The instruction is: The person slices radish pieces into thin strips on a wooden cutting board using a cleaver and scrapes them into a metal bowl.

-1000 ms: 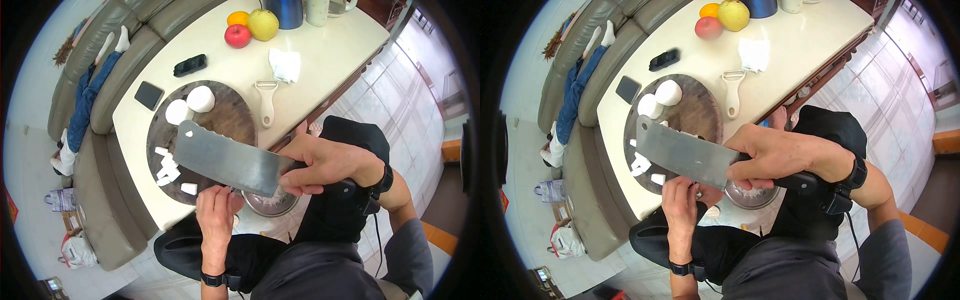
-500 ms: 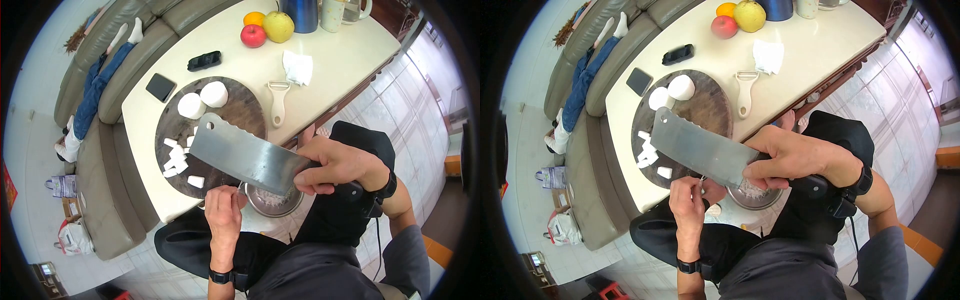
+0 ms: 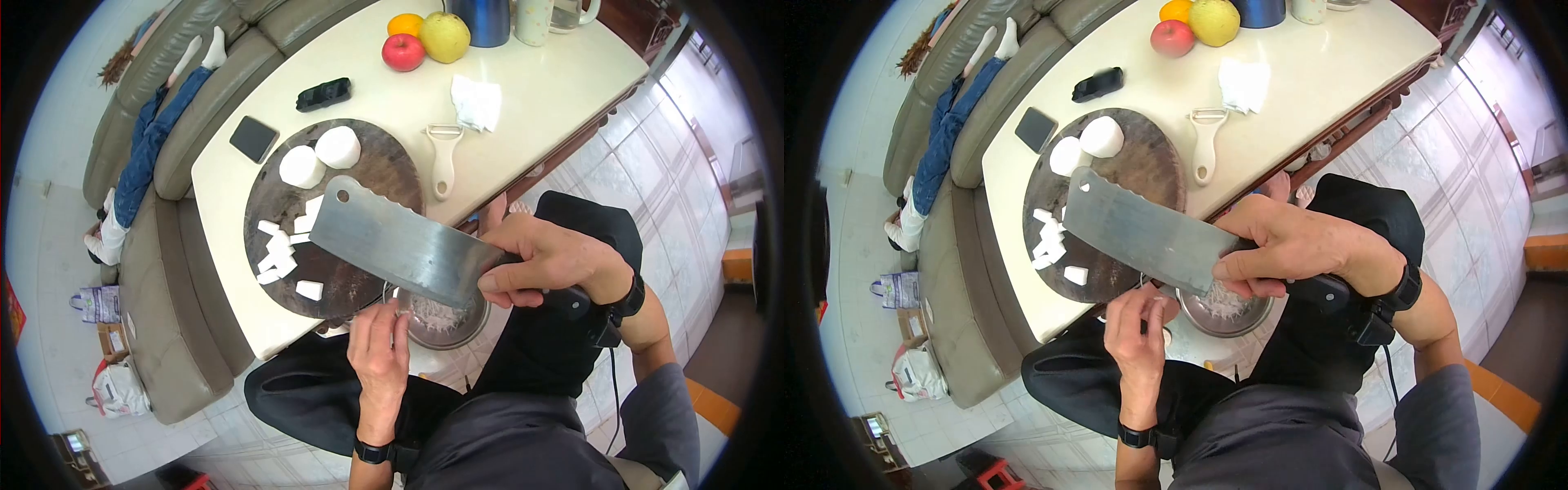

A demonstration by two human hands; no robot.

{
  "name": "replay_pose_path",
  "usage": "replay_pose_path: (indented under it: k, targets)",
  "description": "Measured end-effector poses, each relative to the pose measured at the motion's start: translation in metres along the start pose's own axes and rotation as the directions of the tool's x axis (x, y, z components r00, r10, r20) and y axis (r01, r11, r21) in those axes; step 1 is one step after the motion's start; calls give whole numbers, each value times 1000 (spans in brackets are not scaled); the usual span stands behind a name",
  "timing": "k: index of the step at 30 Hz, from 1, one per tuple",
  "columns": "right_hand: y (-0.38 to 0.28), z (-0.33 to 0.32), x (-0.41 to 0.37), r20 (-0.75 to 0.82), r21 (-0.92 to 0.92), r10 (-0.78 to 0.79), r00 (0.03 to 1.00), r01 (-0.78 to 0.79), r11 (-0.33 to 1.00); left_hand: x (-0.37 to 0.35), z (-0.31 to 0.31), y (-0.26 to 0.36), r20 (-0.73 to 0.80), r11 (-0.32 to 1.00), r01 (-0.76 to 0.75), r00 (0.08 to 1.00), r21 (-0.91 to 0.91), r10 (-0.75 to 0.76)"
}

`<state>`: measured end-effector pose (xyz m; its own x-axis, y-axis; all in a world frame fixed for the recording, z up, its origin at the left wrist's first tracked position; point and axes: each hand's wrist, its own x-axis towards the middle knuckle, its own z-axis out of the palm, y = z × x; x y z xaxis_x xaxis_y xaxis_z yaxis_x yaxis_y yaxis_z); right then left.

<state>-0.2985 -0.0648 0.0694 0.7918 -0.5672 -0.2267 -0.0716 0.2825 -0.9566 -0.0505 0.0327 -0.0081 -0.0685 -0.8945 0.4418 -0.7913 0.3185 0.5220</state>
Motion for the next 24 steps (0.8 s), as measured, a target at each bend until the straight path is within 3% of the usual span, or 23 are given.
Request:
replay_pose_path:
  k: [4, 8, 15, 24]
  targets:
    - [-1, 1, -1, -11, -36, 19, 1000, -20, 999, 18, 3, -4, -83, 981, -44, 995, 189, 60]
    - [-2, 0, -2, -11, -65, 29, 1000, -30, 997, 25, 7, -8, -38, 963, -53, 997, 265, 66]
    - [2, -1, -4, -20, -47, 36, 999, -37, 998, 19, 8, -9, -37, 959, -126, 990, 252, 139]
    - [5, -2, -6, -14, -75, 22, 1000, -23, 997, -17, 23, -12, 134, 998, -13, 991, 54, 5]
